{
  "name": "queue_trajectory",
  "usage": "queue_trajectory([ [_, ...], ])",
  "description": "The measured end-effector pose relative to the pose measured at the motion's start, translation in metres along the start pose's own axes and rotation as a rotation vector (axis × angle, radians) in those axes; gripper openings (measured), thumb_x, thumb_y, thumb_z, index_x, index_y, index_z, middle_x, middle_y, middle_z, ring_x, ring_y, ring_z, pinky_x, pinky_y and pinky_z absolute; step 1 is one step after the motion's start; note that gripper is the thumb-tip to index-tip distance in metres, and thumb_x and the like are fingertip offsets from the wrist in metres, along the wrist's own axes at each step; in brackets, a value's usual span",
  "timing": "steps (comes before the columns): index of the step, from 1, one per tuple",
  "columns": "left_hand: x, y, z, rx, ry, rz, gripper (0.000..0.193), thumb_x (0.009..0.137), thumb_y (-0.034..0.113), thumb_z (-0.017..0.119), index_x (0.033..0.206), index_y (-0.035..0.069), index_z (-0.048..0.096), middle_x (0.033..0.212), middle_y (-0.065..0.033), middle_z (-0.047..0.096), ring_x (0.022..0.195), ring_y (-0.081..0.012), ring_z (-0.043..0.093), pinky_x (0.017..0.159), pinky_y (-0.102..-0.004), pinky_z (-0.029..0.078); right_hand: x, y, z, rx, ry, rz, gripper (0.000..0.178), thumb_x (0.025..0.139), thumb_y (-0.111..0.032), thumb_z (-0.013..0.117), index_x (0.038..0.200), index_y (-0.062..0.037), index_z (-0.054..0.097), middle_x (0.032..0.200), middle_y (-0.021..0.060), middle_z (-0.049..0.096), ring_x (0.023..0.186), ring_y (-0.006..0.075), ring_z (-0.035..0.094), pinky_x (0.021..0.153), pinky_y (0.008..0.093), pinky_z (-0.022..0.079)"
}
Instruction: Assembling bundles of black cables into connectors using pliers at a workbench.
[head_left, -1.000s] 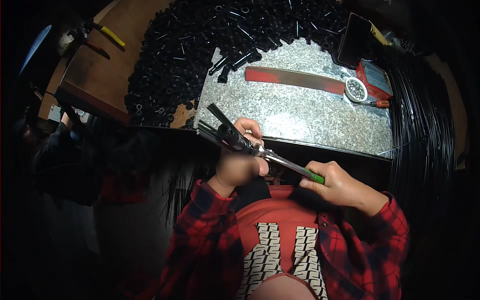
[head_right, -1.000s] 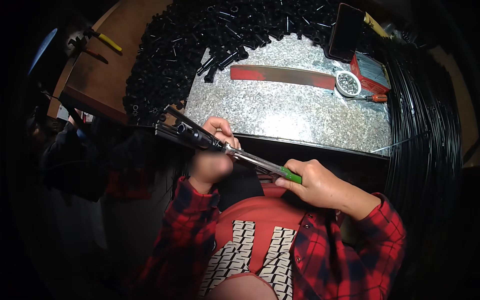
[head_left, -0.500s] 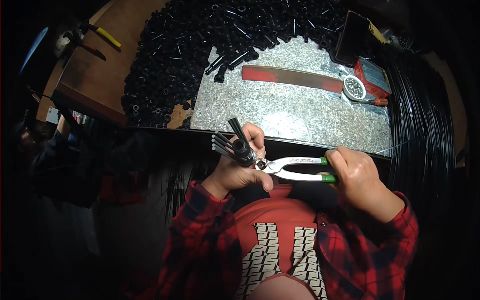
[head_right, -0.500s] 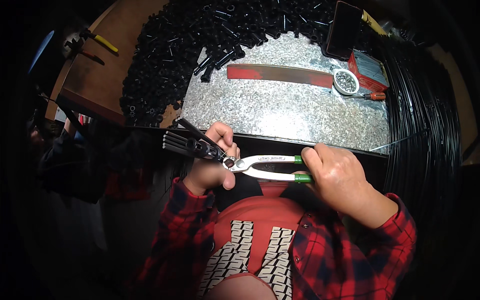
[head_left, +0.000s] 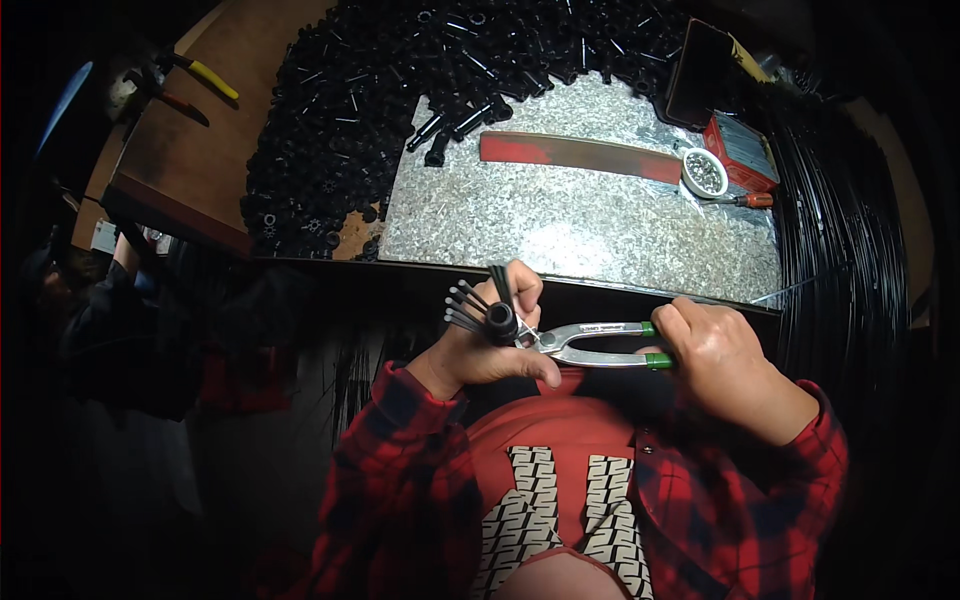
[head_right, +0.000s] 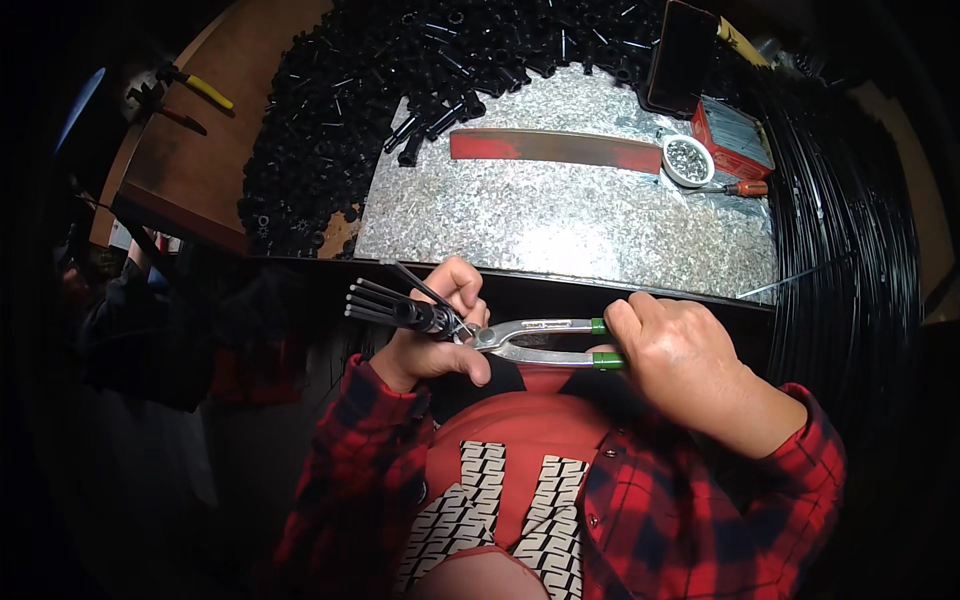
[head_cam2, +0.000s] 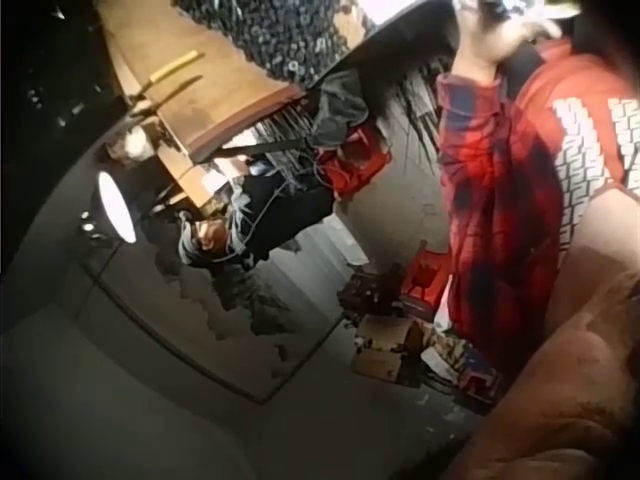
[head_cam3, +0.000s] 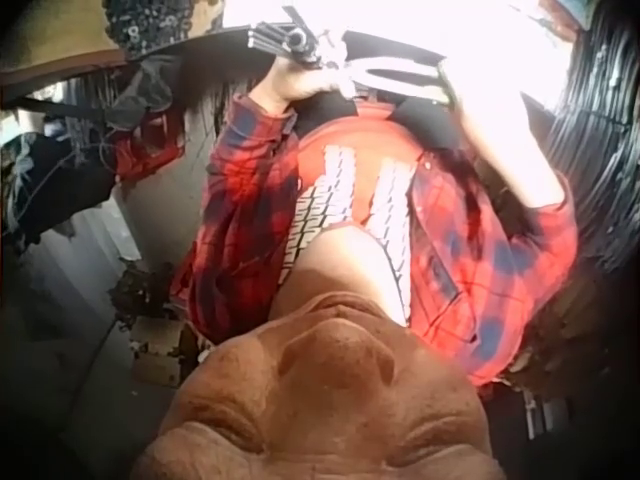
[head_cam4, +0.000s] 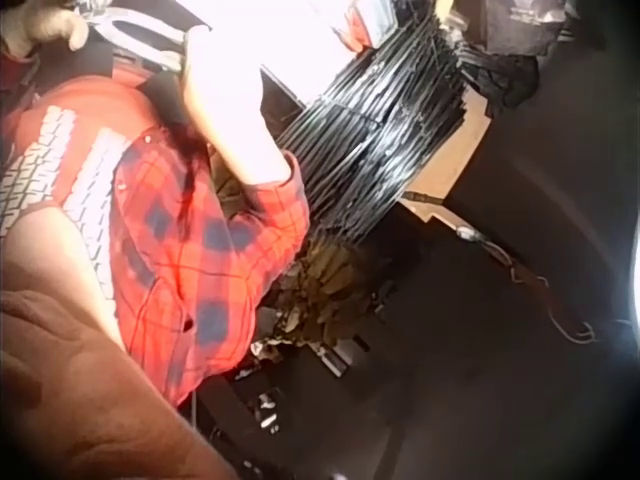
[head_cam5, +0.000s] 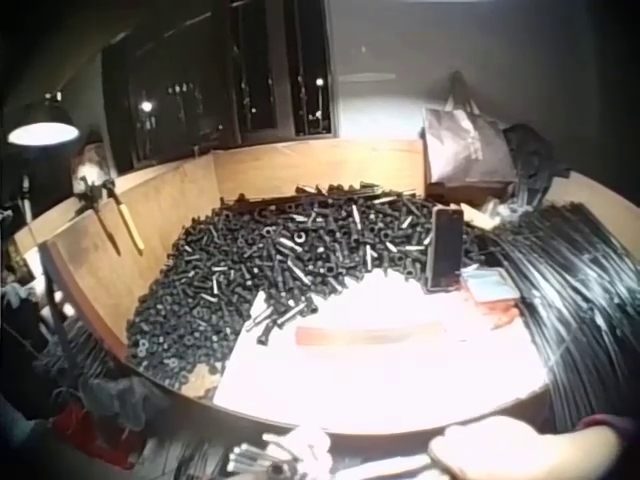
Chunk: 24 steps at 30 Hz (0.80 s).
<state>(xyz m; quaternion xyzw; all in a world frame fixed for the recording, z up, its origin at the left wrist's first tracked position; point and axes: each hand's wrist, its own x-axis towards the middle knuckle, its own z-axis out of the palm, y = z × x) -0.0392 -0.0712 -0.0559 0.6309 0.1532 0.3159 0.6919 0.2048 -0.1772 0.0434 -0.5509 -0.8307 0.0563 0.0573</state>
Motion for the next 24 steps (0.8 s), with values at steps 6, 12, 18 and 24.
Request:
queue_trajectory([
  [6, -0.002, -0.004, 0.002, -0.197, 0.165, 0.056, 0.080, 0.046, 0.028, 0.091, 0.095, 0.013, 0.031, 0.057, 0.0054, 0.043, 0.051, -0.0049, 0.042, 0.051, -0.0215, 0.034, 0.004, -0.005, 0.002, 0.406, -0.180, 0.028, 0.032, 0.082, -0.018, 0.067, 0.103, -0.0011, 0.049, 0.081, 0.0172, 0.060, 0.072, 0.0366, 0.062, 0.061, 0.0427, 0.049],
  [12, -0.002, 0.001, 0.005, -0.168, 0.279, -0.013, 0.080, 0.047, 0.034, 0.090, 0.095, 0.013, 0.030, 0.062, 0.0068, 0.040, 0.054, -0.0037, 0.039, 0.052, -0.0191, 0.031, 0.002, -0.009, 0.001, 0.755, -0.222, 0.082, 0.038, 0.089, -0.020, 0.062, 0.119, -0.0022, 0.046, 0.082, 0.0201, 0.063, 0.074, 0.0384, 0.062, 0.062, 0.0428, 0.048],
  [18, -0.001, -0.001, 0.004, -0.153, 0.239, 0.026, 0.073, 0.050, 0.021, 0.094, 0.092, 0.012, 0.036, 0.072, 0.0067, 0.037, 0.060, -0.0018, 0.036, 0.052, -0.0169, 0.034, 0.001, -0.013, -0.013, 0.849, -0.423, 0.217, 0.035, 0.093, -0.020, 0.058, 0.122, -0.0020, 0.048, 0.073, 0.0209, 0.060, 0.066, 0.0361, 0.062, 0.059, 0.0398, 0.047],
  [24, 0.003, 0.001, 0.008, -0.108, 0.232, 0.017, 0.074, 0.048, 0.014, 0.095, 0.092, 0.012, 0.036, 0.070, 0.0064, 0.039, 0.058, -0.0022, 0.040, 0.050, -0.0177, 0.036, 0.000, -0.013, -0.020, 0.830, -0.467, 0.257, 0.033, 0.094, -0.022, 0.057, 0.119, -0.0014, 0.050, 0.070, 0.0197, 0.060, 0.063, 0.0334, 0.061, 0.058, 0.0375, 0.046],
])
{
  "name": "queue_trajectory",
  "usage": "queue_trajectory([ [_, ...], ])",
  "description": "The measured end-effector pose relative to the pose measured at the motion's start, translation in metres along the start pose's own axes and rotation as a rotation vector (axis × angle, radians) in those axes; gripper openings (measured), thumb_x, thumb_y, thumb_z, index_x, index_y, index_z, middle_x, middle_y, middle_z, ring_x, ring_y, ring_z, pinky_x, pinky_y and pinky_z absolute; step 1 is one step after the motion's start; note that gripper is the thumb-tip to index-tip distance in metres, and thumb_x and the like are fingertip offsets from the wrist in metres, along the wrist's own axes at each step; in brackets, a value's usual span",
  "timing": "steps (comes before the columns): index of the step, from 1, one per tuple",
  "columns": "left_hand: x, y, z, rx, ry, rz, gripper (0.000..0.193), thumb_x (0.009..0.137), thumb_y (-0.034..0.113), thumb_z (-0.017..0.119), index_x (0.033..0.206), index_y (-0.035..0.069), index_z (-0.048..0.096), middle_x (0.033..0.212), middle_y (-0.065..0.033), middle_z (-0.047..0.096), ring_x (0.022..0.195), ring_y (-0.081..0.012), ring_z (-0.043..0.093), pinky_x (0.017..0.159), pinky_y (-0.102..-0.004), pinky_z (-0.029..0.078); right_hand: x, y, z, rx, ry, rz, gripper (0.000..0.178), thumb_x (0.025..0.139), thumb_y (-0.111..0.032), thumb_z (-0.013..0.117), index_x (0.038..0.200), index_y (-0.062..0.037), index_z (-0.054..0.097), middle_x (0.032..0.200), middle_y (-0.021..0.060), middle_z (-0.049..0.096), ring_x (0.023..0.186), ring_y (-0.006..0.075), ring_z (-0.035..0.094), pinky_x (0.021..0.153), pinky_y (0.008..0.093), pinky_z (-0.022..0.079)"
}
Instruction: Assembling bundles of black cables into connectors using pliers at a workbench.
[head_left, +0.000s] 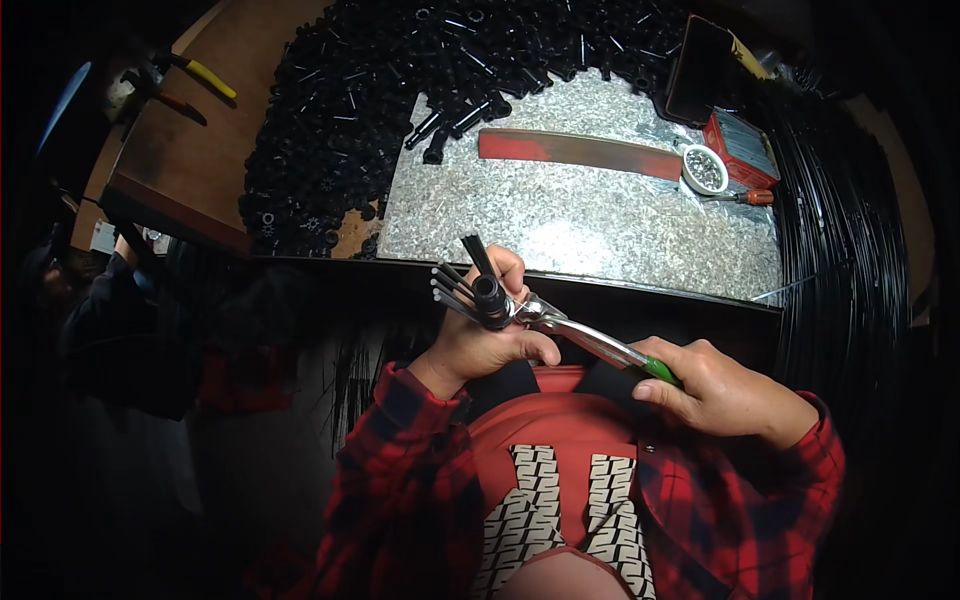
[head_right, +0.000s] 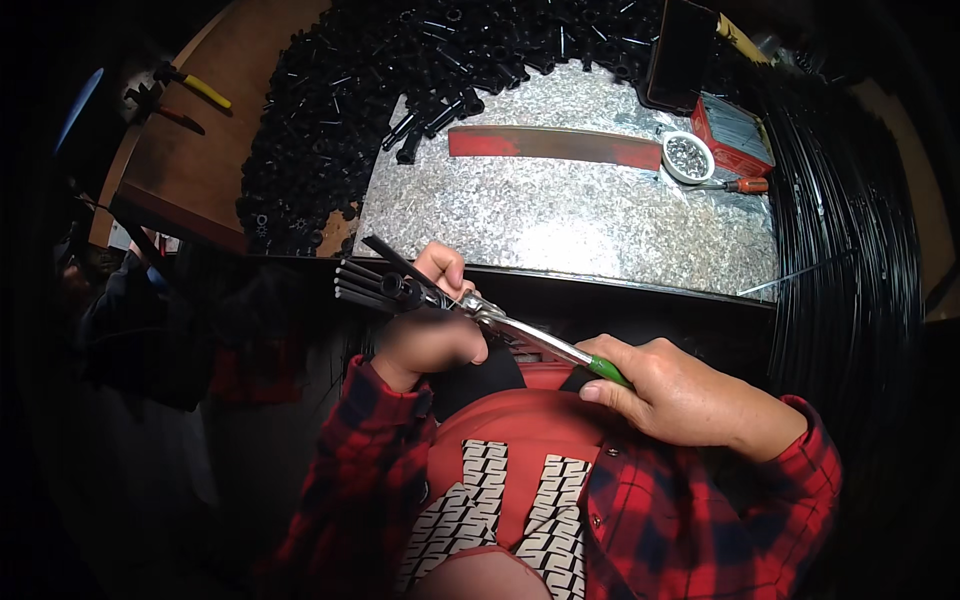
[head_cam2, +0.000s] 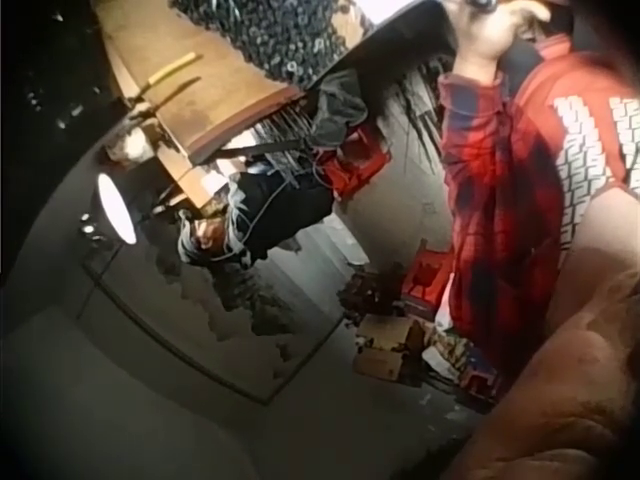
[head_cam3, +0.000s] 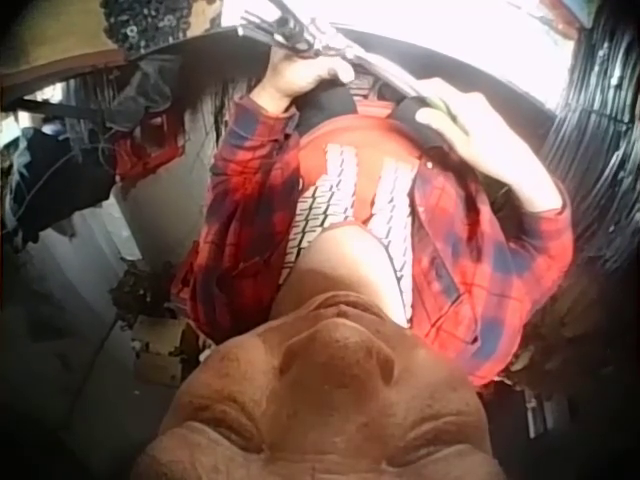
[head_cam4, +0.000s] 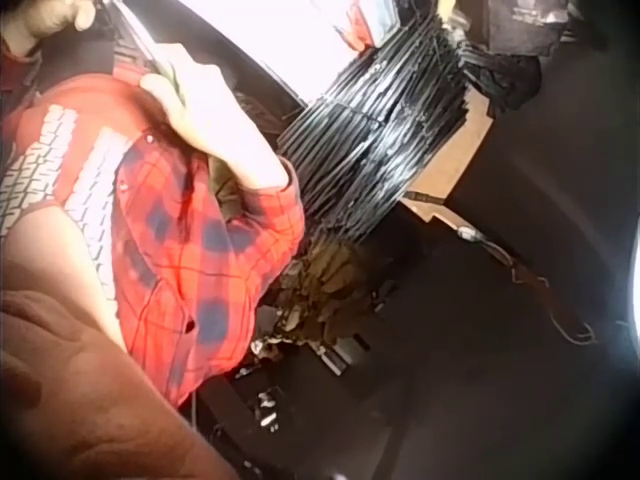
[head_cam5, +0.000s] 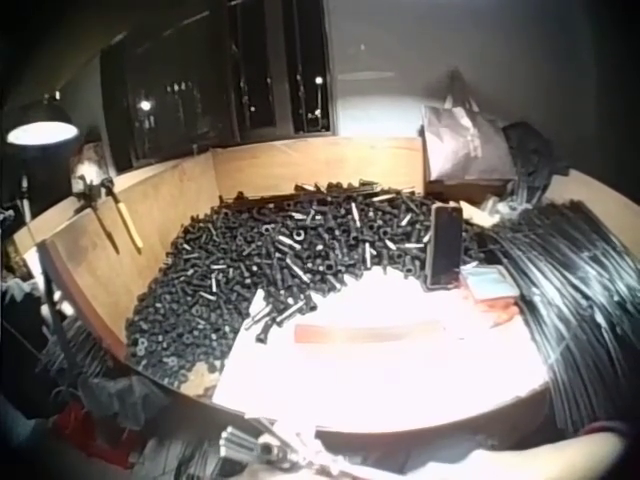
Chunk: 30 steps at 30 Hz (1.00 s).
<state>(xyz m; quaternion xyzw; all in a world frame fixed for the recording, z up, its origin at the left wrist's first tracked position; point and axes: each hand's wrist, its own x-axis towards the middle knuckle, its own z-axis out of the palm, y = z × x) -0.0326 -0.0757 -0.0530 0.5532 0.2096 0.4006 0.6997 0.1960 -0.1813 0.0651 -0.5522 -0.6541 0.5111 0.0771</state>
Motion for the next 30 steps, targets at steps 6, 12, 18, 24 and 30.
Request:
queue_trajectory([
  [6, 0.001, 0.001, -0.002, 0.062, 0.008, -0.029, 0.071, 0.048, 0.011, 0.094, 0.090, 0.012, 0.037, 0.071, 0.0051, 0.043, 0.060, -0.0032, 0.044, 0.052, -0.0193, 0.040, 0.000, 0.001, -0.001, -0.018, 0.024, -0.027, 0.033, 0.093, -0.023, 0.057, 0.118, -0.0013, 0.051, 0.071, 0.0196, 0.060, 0.064, 0.0337, 0.062, 0.058, 0.0371, 0.047],
  [12, -0.001, -0.004, -0.004, 0.195, -0.019, -0.018, 0.071, 0.048, 0.017, 0.095, 0.091, 0.012, 0.038, 0.075, 0.0024, 0.044, 0.063, -0.0043, 0.045, 0.052, -0.0204, 0.042, 0.000, -0.001, 0.000, -0.047, 0.006, 0.002, 0.033, 0.093, -0.022, 0.057, 0.118, -0.0015, 0.051, 0.072, 0.0202, 0.061, 0.064, 0.0365, 0.061, 0.057, 0.0383, 0.047],
  [18, 0.001, -0.002, 0.001, 0.161, -0.043, -0.086, 0.072, 0.049, 0.023, 0.095, 0.092, 0.011, 0.038, 0.079, 0.0017, 0.043, 0.064, -0.0056, 0.047, 0.052, -0.0217, 0.043, 0.004, 0.004, 0.011, -0.149, 0.089, -0.060, 0.026, 0.092, -0.015, 0.057, 0.111, 0.0003, 0.048, 0.074, 0.0232, 0.061, 0.069, 0.0414, 0.061, 0.058, 0.0449, 0.048],
  [24, 0.003, -0.011, -0.007, 0.258, 0.095, 0.058, 0.069, 0.050, 0.027, 0.095, 0.089, 0.011, 0.040, 0.080, 0.0024, 0.042, 0.069, -0.0074, 0.042, 0.058, -0.0230, 0.040, 0.018, 0.029, 0.042, -0.215, 0.219, -0.152, 0.031, 0.090, -0.014, 0.058, 0.113, -0.0006, 0.041, 0.077, 0.0256, 0.060, 0.070, 0.0442, 0.060, 0.058, 0.0484, 0.048],
  [30, 0.000, -0.001, -0.010, -0.058, 0.093, 0.068, 0.068, 0.061, 0.049, 0.084, 0.092, 0.010, 0.038, 0.079, 0.0012, 0.042, 0.064, -0.0062, 0.041, 0.055, -0.0214, 0.037, 0.024, 0.018, 0.041, -0.318, 0.360, -0.213, 0.040, 0.087, -0.014, 0.064, 0.115, 0.0002, 0.039, 0.081, 0.0222, 0.060, 0.075, 0.0430, 0.061, 0.062, 0.0451, 0.049],
])
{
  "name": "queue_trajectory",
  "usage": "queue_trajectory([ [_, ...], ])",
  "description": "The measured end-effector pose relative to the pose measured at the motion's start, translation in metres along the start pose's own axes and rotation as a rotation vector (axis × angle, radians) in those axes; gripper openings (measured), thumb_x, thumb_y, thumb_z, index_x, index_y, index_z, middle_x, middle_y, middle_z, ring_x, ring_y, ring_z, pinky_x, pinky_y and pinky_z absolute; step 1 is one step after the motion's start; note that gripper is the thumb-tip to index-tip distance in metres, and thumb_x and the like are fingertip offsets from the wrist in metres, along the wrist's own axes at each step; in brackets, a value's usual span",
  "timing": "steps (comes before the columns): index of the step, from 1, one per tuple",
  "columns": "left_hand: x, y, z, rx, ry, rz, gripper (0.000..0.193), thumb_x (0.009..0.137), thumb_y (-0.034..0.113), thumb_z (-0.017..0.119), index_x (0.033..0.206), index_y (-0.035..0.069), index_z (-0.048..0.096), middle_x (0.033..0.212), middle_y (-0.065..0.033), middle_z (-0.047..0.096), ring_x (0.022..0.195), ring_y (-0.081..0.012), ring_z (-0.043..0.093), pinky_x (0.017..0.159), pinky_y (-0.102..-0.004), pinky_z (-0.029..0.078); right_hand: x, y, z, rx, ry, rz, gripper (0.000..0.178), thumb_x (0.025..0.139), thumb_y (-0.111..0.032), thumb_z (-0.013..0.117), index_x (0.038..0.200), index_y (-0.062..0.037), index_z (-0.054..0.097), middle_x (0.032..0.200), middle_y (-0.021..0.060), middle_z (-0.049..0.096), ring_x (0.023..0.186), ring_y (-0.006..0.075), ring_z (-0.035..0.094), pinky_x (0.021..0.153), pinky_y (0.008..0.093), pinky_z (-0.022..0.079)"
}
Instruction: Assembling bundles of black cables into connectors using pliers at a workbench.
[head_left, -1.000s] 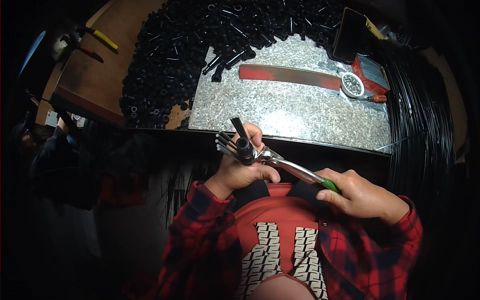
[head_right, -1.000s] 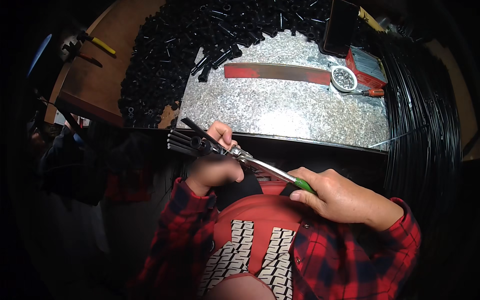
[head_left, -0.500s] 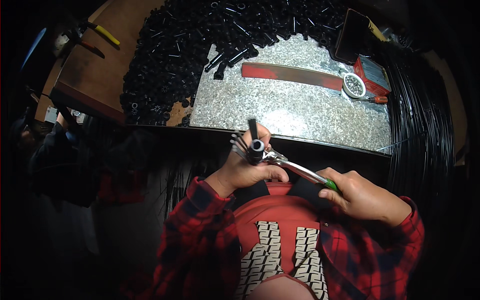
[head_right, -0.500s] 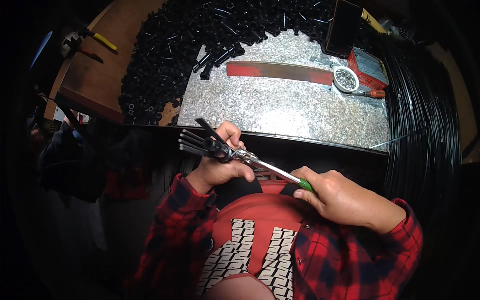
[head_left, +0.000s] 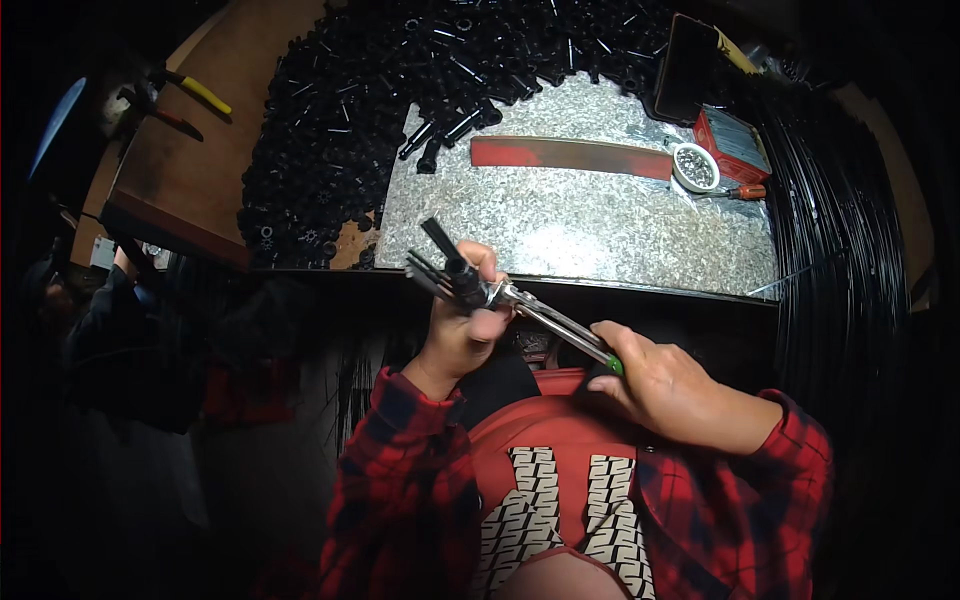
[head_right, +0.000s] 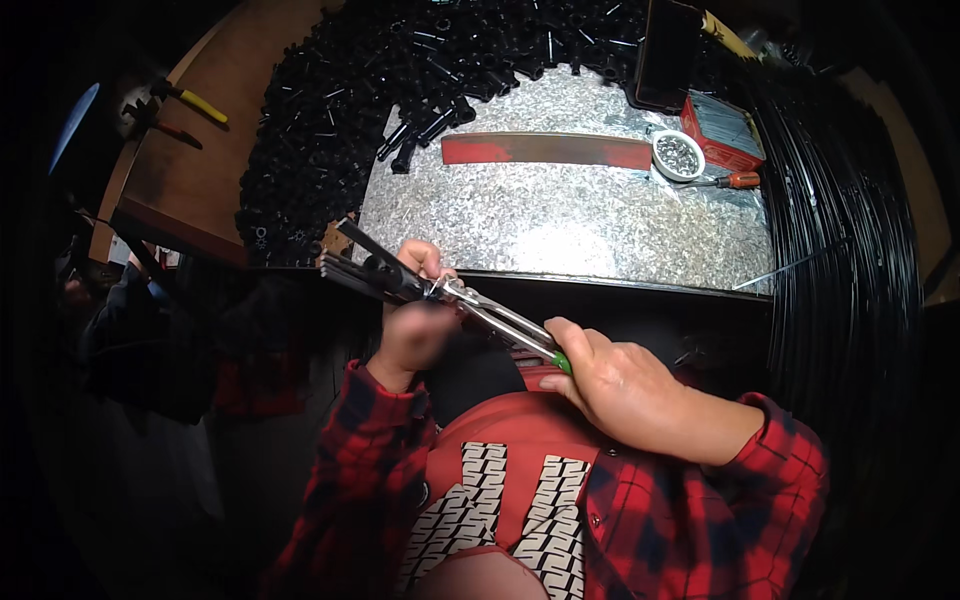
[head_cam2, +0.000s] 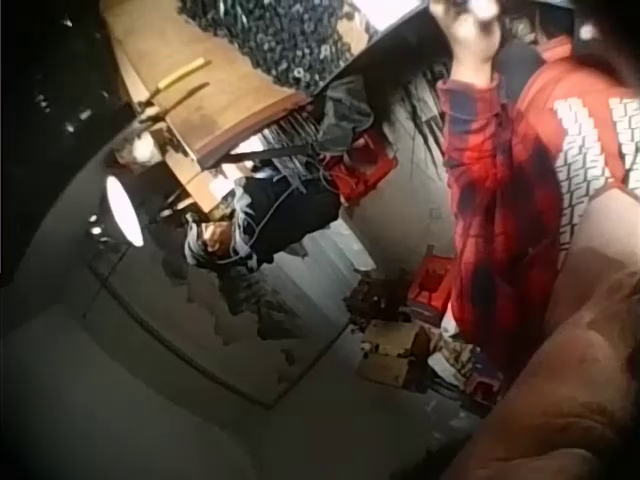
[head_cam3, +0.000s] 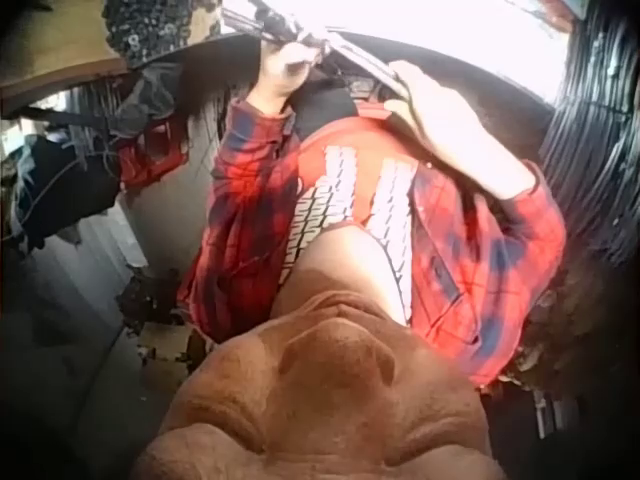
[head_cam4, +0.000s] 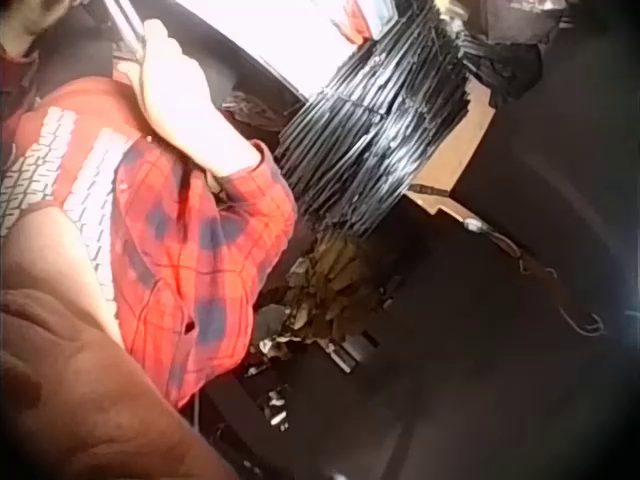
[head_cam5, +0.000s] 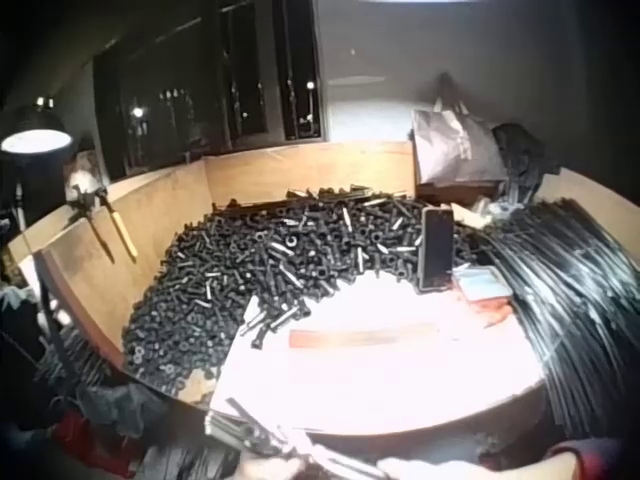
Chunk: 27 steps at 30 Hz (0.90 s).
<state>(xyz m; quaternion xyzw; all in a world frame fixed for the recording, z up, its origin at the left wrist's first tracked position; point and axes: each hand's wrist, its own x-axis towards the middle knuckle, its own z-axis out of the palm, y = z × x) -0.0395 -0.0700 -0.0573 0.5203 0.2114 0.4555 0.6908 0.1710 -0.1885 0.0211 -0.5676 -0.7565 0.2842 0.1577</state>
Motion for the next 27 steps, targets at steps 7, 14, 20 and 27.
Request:
queue_trajectory([
  [7, 0.001, 0.020, -0.001, -0.146, -0.114, 0.032, 0.068, 0.064, 0.059, 0.074, 0.090, 0.010, 0.037, 0.064, 0.0020, 0.042, 0.054, -0.0069, 0.039, 0.052, -0.0213, 0.035, -0.004, 0.013, -0.019, 0.187, 0.262, 0.030, 0.037, 0.085, -0.004, 0.064, 0.112, -0.0004, 0.040, 0.067, 0.0088, 0.050, 0.056, 0.0187, 0.052, 0.053, 0.0312, 0.041],
  [14, -0.004, 0.009, 0.017, -0.018, -0.207, 0.040, 0.061, 0.068, 0.053, 0.076, 0.087, 0.011, 0.037, 0.061, 0.0016, 0.043, 0.053, -0.0092, 0.040, 0.053, -0.0250, 0.035, 0.036, -0.004, -0.011, 0.315, 0.372, -0.208, 0.021, 0.081, -0.004, 0.068, 0.099, 0.0010, 0.060, 0.077, 0.0111, 0.061, 0.067, 0.0216, 0.064, 0.060, 0.0314, 0.048],
  [20, -0.010, 0.021, 0.033, 0.000, -0.110, -0.095, 0.066, 0.062, 0.060, 0.077, 0.096, 0.006, 0.058, 0.067, 0.0060, 0.047, 0.061, -0.0049, 0.043, 0.054, -0.0205, 0.032, 0.057, -0.009, 0.004, 0.356, 0.380, -0.320, 0.022, 0.076, -0.001, 0.070, 0.095, -0.0012, 0.060, 0.077, 0.0107, 0.060, 0.067, 0.0254, 0.063, 0.058, 0.0330, 0.047],
  [27, -0.008, 0.021, 0.026, -0.002, -0.239, -0.105, 0.063, 0.066, 0.058, 0.076, 0.098, 0.006, 0.056, 0.067, 0.0055, 0.045, 0.060, -0.0055, 0.041, 0.053, -0.0215, 0.030, 0.062, -0.013, -0.002, 0.318, 0.331, -0.324, 0.017, 0.076, 0.001, 0.065, 0.088, -0.0007, 0.053, 0.080, 0.0134, 0.058, 0.074, 0.0324, 0.060, 0.062, 0.0392, 0.048],
])
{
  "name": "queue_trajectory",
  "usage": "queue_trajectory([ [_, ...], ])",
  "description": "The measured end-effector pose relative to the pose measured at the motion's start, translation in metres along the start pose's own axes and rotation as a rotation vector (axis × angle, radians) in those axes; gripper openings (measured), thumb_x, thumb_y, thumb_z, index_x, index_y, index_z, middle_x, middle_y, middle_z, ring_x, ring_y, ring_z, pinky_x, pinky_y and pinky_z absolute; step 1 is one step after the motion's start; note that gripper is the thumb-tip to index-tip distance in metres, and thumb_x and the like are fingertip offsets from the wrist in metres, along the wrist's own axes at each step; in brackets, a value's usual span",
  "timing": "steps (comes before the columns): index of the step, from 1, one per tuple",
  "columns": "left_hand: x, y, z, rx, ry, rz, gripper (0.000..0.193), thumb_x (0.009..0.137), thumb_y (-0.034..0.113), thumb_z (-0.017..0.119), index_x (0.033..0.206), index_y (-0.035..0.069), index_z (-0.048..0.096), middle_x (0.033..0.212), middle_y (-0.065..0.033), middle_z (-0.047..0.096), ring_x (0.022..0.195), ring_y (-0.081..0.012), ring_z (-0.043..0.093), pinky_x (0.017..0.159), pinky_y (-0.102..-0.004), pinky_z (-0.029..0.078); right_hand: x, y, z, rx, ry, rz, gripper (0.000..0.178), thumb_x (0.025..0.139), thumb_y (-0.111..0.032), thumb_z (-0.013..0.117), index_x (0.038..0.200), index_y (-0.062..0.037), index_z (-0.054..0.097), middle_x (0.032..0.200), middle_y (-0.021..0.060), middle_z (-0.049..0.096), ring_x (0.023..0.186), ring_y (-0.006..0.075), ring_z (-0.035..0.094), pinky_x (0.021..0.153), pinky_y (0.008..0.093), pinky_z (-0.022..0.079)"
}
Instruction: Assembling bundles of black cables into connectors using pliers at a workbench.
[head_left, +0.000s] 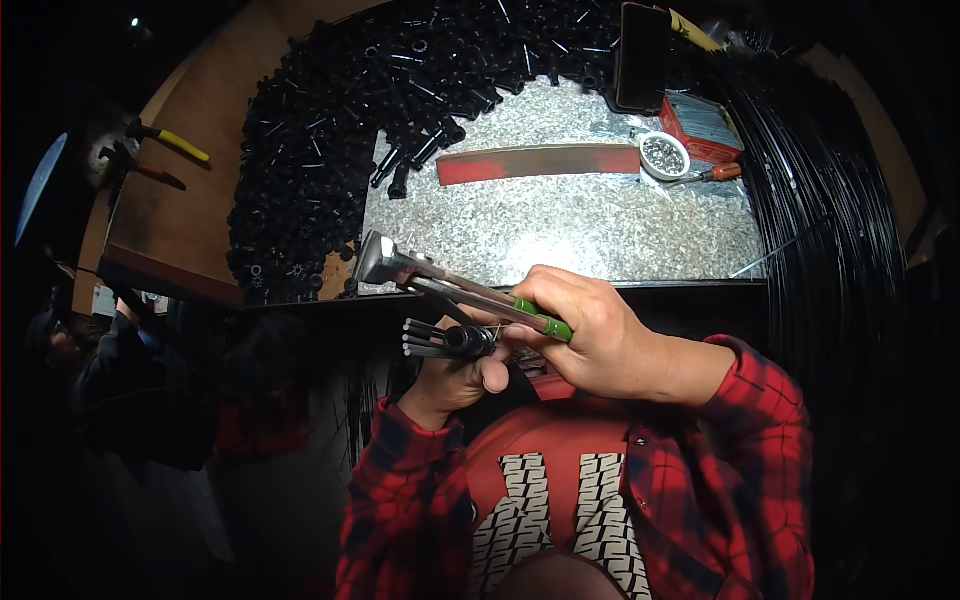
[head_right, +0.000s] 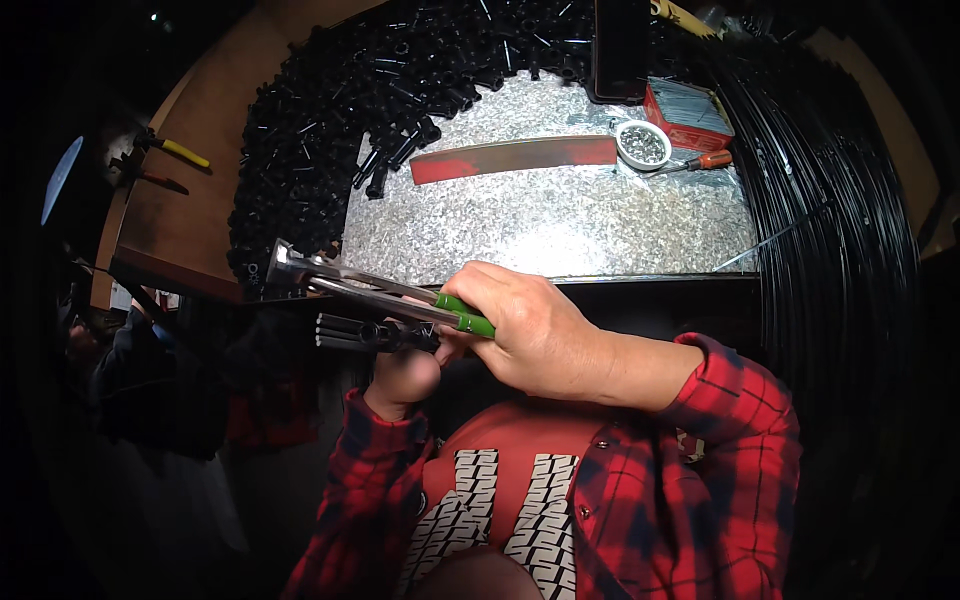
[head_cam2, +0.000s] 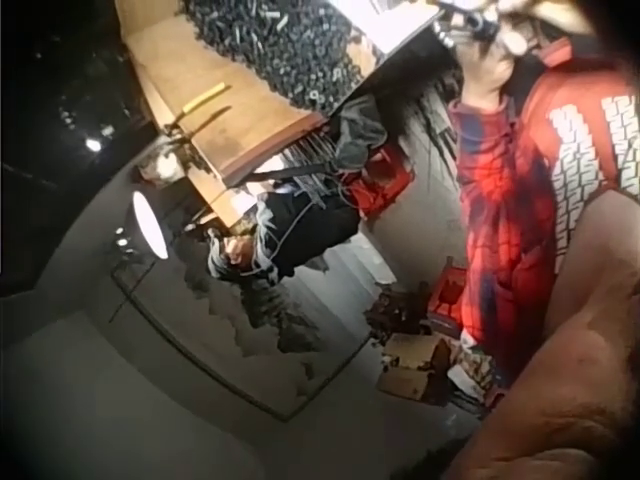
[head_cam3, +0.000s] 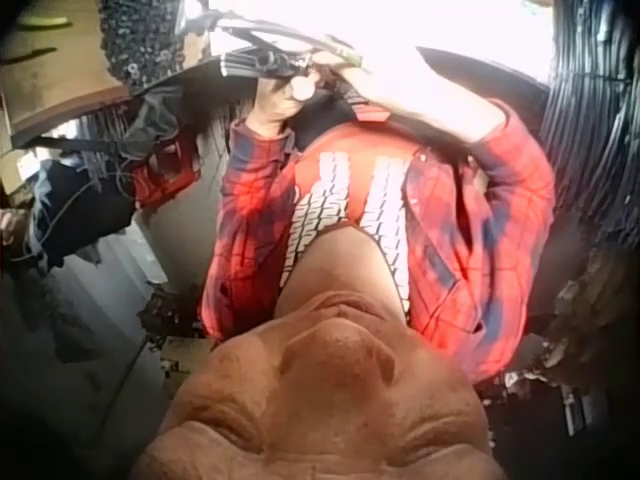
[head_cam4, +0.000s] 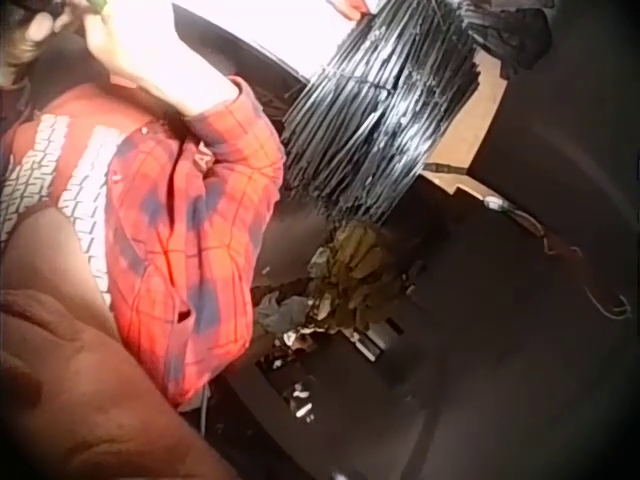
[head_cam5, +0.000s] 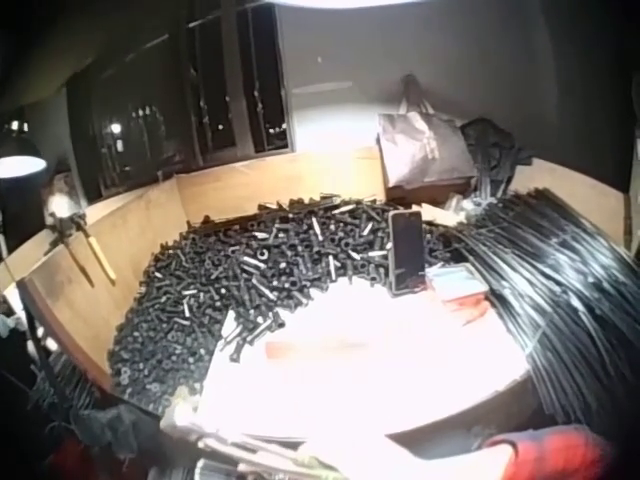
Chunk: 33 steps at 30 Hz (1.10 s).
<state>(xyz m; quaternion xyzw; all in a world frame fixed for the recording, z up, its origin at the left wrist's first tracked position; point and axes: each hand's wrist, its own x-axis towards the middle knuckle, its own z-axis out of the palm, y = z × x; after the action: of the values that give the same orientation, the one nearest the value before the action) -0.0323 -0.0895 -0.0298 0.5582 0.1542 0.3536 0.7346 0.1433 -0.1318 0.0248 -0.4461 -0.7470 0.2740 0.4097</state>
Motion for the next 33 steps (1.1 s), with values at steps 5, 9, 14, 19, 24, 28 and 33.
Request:
queue_trajectory([
  [5, 0.002, -0.006, -0.002, -0.011, -0.036, 0.031, 0.063, 0.068, 0.056, 0.076, 0.101, 0.006, 0.056, 0.065, 0.0046, 0.043, 0.059, -0.0059, 0.040, 0.053, -0.0218, 0.029, 0.001, 0.005, 0.001, 0.050, 0.018, -0.008, 0.017, 0.076, 0.002, 0.065, 0.087, -0.0007, 0.053, 0.079, 0.0130, 0.058, 0.074, 0.0319, 0.060, 0.062, 0.0389, 0.047],
  [9, 0.000, -0.011, -0.005, 0.001, -0.058, 0.034, 0.061, 0.070, 0.055, 0.075, 0.102, 0.007, 0.057, 0.066, 0.0042, 0.044, 0.059, -0.0059, 0.040, 0.053, -0.0219, 0.028, 0.002, 0.010, 0.001, 0.067, 0.005, -0.007, 0.014, 0.078, 0.000, 0.066, 0.087, -0.0011, 0.055, 0.078, 0.0119, 0.058, 0.071, 0.0292, 0.061, 0.061, 0.0364, 0.047],
  [14, -0.002, -0.014, 0.002, 0.022, 0.067, 0.126, 0.059, 0.071, 0.053, 0.075, 0.100, 0.006, 0.055, 0.066, 0.0036, 0.045, 0.060, -0.0066, 0.042, 0.054, -0.0221, 0.031, 0.002, 0.013, 0.001, 0.122, 0.005, -0.012, 0.012, 0.079, -0.001, 0.066, 0.088, -0.0015, 0.057, 0.077, 0.0108, 0.059, 0.069, 0.0262, 0.062, 0.060, 0.0341, 0.046],
  [19, -0.001, -0.024, -0.013, 0.015, -0.051, 0.090, 0.058, 0.068, 0.052, 0.077, 0.095, 0.008, 0.050, 0.066, 0.0021, 0.048, 0.061, -0.0082, 0.044, 0.056, -0.0231, 0.034, 0.004, 0.014, 0.000, 0.126, -0.007, -0.016, 0.011, 0.080, -0.001, 0.066, 0.087, -0.0010, 0.057, 0.077, 0.0108, 0.058, 0.070, 0.0260, 0.060, 0.060, 0.0341, 0.046],
  [24, 0.001, -0.010, -0.001, -0.084, -0.099, 0.037, 0.057, 0.066, 0.052, 0.079, 0.090, 0.010, 0.047, 0.066, 0.0009, 0.050, 0.060, -0.0089, 0.044, 0.056, -0.0239, 0.034, 0.005, 0.015, -0.005, 0.124, -0.065, 0.004, 0.012, 0.080, -0.002, 0.066, 0.087, -0.0009, 0.056, 0.077, 0.0113, 0.057, 0.070, 0.0266, 0.059, 0.060, 0.0343, 0.045],
  [28, -0.002, -0.014, -0.007, -0.068, -0.075, 0.022, 0.062, 0.065, 0.053, 0.079, 0.095, 0.009, 0.047, 0.065, 0.0016, 0.049, 0.059, -0.0077, 0.045, 0.055, -0.0224, 0.034, 0.007, 0.011, -0.007, 0.130, -0.105, 0.039, 0.013, 0.081, -0.005, 0.066, 0.086, -0.0017, 0.054, 0.076, 0.0125, 0.056, 0.073, 0.0312, 0.059, 0.064, 0.0382, 0.046],
  [33, -0.004, -0.017, -0.010, -0.048, -0.048, -0.028, 0.072, 0.062, 0.055, 0.080, 0.104, 0.007, 0.045, 0.064, 0.0020, 0.048, 0.057, -0.0053, 0.045, 0.053, -0.0201, 0.033, 0.007, 0.010, -0.009, 0.116, -0.115, 0.049, 0.012, 0.081, -0.005, 0.066, 0.086, -0.0015, 0.055, 0.076, 0.0129, 0.058, 0.074, 0.0314, 0.060, 0.064, 0.0378, 0.047],
])
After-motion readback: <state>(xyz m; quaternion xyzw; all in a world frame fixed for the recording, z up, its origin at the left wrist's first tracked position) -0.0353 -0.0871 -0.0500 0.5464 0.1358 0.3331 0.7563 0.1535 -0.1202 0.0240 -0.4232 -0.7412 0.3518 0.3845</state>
